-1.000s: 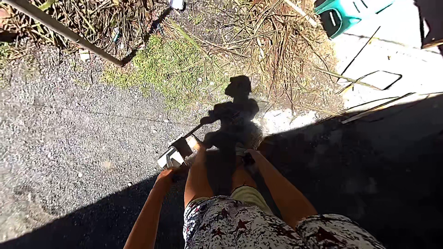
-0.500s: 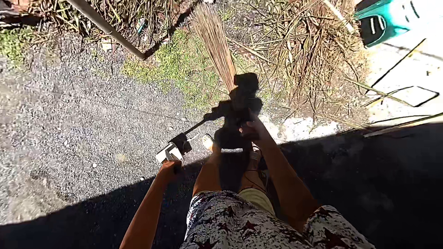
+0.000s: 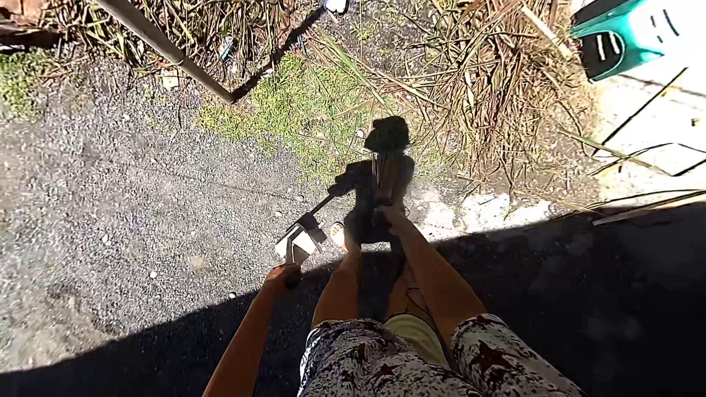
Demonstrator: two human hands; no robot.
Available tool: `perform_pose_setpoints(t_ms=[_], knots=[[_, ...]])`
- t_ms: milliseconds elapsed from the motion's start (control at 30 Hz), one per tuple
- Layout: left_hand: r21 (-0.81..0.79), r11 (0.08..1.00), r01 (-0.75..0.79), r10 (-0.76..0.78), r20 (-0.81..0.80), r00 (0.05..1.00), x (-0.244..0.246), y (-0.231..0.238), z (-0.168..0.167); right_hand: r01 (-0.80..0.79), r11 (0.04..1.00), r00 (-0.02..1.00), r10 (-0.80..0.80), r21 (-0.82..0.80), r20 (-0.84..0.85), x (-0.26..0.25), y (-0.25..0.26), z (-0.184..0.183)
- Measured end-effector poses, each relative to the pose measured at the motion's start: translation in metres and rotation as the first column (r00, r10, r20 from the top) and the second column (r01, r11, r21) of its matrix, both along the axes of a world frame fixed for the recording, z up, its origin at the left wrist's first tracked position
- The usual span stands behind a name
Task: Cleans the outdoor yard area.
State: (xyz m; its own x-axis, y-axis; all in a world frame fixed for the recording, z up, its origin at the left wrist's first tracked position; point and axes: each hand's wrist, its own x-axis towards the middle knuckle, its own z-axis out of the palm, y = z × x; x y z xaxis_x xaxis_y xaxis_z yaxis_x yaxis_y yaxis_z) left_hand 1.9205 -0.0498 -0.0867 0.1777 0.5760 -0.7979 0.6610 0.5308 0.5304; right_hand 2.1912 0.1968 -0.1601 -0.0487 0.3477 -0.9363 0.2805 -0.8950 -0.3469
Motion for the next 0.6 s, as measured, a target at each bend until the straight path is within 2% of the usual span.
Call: perform_pose_setpoints(t_ms=[67,133,200,267,367,467,533,600], knots=[[-0.001,1.000,-0.006,0.006,-0.002,1.000,-0.006,0.001,0.000,-0.098,0.988,0.977,0.118,0.118,-0.177,-0.050,0.019,0.001],[-0.019,1.000,-0.002,0.002,-0.012,1.000,-0.014,0.005,0.002,-0.162,0.964,0.908,0.229,0.210,-0.352,-0.076,0.032,0.010],[-0.064,0.998,0.022,-0.024,-0.028,0.999,-0.025,0.008,0.003,-0.145,0.953,0.837,0.261,0.266,-0.480,-0.093,0.039,0.027],[-0.086,0.996,0.038,-0.042,-0.048,0.998,-0.038,0.012,0.004,-0.098,0.948,0.807,0.253,0.302,-0.533,-0.099,0.043,0.053],[-0.092,0.993,0.068,-0.074,-0.064,0.995,-0.056,0.021,0.008,0.006,0.949,0.893,0.138,0.316,-0.429,-0.063,0.041,0.059],[-0.137,0.984,0.110,-0.123,-0.090,0.988,-0.066,0.039,0.015,0.040,0.948,0.990,0.006,0.317,-0.143,0.001,0.039,0.047],[-0.156,0.979,0.130,-0.147,-0.106,0.983,-0.069,0.050,0.022,0.156,0.954,0.987,-0.161,0.256,-0.003,0.028,0.038,0.050],[-0.166,0.979,0.120,-0.140,-0.113,0.984,-0.070,0.064,0.029,0.351,0.913,0.925,-0.372,0.208,0.072,0.036,0.041,0.049]])
